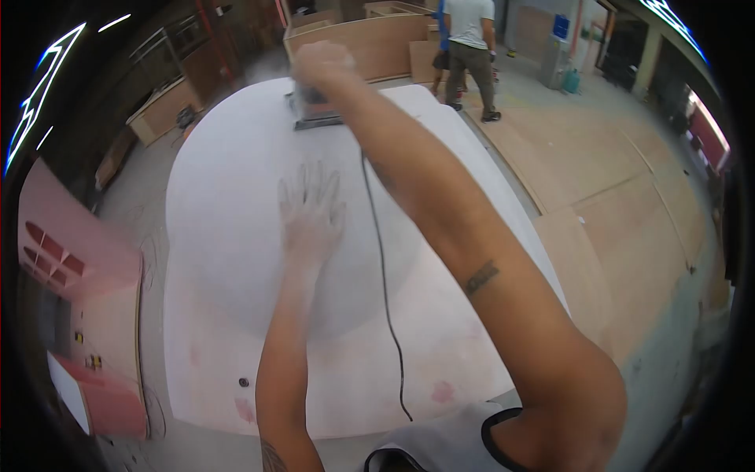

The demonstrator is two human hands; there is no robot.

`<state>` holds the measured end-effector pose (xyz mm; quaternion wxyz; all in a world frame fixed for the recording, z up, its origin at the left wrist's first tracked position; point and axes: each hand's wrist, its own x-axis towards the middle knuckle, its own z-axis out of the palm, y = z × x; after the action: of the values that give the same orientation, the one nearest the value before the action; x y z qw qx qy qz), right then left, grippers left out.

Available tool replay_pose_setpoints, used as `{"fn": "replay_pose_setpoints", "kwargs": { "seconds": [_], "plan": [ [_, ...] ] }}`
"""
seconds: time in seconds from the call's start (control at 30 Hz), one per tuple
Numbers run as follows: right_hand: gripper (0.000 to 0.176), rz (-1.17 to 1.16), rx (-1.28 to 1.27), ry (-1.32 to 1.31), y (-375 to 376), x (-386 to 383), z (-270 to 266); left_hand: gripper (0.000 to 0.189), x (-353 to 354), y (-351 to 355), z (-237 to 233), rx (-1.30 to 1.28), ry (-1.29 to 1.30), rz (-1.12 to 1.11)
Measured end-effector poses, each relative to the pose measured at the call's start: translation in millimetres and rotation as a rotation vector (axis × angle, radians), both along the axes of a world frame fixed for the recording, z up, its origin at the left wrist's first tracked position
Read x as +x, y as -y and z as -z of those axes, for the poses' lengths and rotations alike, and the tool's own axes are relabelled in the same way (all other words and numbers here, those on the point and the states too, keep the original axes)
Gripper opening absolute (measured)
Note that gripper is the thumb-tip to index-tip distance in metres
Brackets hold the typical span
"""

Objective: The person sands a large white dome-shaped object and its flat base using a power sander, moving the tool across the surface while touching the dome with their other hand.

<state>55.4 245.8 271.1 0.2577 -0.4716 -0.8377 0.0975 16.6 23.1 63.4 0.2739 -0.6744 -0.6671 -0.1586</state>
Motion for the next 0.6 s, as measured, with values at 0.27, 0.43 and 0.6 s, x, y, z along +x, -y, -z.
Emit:
{"fn": "replay_pose_setpoints", "kwargs": {
  "seconds": [0.27, 0.43, 0.6],
  "plan": [
    [0.040, -0.083, 0.199, -0.035, 64, 11, 7, 0.048, 7, 19, 1, -0.103, -0.105, 0.125],
    [0.039, -0.104, 0.267, -0.084, 76, 13, 16, 0.057, -44, 42, -31, 0.019, -0.117, -0.001],
    [0.039, -0.036, 0.212, 0.017, 82, 10, 16, 0.060, -144, 24, -53, 0.087, 0.027, -0.271]
  ]
}}
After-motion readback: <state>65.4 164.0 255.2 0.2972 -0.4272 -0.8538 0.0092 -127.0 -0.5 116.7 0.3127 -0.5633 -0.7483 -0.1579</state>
